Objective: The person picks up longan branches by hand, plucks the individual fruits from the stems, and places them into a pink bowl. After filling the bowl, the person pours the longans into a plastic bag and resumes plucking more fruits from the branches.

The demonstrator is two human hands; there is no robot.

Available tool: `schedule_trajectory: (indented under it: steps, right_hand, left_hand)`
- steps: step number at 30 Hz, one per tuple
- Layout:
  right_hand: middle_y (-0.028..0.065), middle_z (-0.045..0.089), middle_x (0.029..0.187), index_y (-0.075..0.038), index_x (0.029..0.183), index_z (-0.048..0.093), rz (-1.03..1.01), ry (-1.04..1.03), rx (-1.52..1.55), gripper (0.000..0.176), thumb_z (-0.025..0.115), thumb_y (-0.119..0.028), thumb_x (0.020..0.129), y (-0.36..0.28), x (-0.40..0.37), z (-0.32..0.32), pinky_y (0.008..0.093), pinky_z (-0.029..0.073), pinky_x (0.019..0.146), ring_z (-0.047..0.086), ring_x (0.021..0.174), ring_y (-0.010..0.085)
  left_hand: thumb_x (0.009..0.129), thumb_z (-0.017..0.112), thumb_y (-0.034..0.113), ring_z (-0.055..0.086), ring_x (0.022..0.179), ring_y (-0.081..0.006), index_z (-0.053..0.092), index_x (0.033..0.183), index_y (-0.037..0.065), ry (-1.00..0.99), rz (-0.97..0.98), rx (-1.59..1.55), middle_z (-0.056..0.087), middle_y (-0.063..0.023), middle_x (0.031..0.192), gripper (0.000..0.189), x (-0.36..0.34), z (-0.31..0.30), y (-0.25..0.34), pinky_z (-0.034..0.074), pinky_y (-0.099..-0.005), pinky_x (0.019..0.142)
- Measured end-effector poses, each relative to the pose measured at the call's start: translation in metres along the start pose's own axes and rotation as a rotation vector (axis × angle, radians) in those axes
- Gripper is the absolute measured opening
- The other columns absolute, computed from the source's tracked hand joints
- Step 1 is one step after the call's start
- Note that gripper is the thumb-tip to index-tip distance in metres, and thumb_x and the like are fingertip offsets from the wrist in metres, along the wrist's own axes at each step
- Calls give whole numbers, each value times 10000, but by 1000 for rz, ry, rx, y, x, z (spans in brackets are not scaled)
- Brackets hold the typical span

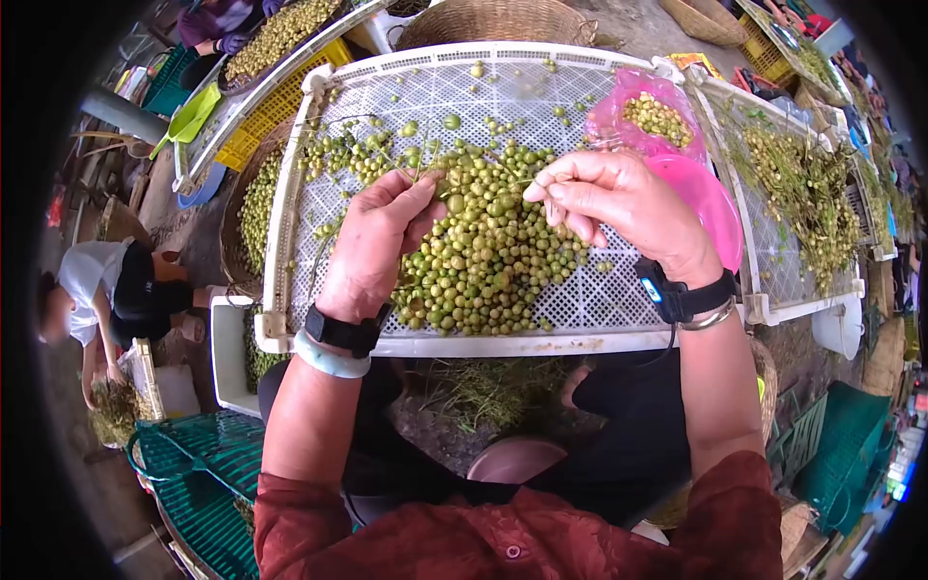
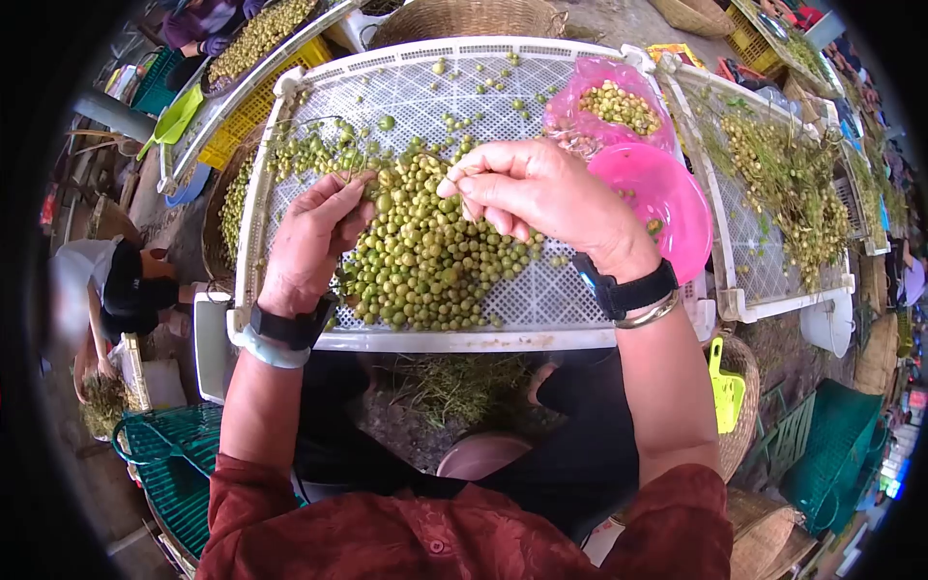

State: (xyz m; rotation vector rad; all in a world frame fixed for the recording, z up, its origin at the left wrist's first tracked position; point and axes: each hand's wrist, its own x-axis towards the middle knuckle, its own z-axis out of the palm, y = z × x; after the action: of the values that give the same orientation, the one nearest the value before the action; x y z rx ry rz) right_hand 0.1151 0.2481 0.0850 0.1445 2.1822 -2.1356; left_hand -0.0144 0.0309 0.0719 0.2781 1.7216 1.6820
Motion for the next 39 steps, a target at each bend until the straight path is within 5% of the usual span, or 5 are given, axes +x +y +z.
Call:
schedule_trajectory:
  steps: [14, 24, 29, 32, 39]
  right_hand:
    - [202, 612, 888, 12, 1083, 596, -588, 428, -828, 259, 545, -83, 848, 38, 21, 68, 408, 487, 674, 602, 763, 353]
    - [24, 604, 687, -25, 1062, 666, -43, 228, 227, 260, 539, -97, 847, 23, 10, 53, 193, 405, 476, 478, 516, 33]
    - [-8, 603, 702, -42, 990, 689, -78, 221, -16, 198, 575, -108, 842, 8, 5, 37, 190, 442, 538, 520, 578, 38]
    - [-3, 619, 745, -54, 920, 687, -612, 428, -652, 133, 624, -127, 828, 26, 17, 20, 215, 467, 602, 550, 642, 58]
    - [5, 625, 721, -38, 914, 626, -273, 359, -251, 124, 663, -99, 812, 16, 20, 41, 225, 460, 597, 566, 651, 56]
  left_hand:
    - [832, 621, -13, 574, 853, -86, 548, 1058, 30, -80, 145, -292, 616, -34, 958, 241, -3, 27, -26, 459, -225, 785]
    - [850, 558, -14, 612, 765, -121, 566, 1018, 46, -122, 83, -322, 627, -42, 905, 179, -9, 30, -16, 495, -238, 710]
    - [850, 557, -7, 543, 666, -69, 549, 1038, 60, -218, 38, -325, 592, -13, 831, 200, -10, 19, -9, 418, -193, 552]
    - [854, 563, 12, 428, 582, -29, 548, 1029, 66, -229, 7, -329, 566, 10, 797, 184, -13, 19, -7, 310, -172, 485]
    - [865, 569, 52, 397, 576, -8, 564, 1012, 68, -257, 1, -245, 592, 14, 801, 148, -13, 23, -8, 277, -158, 482]
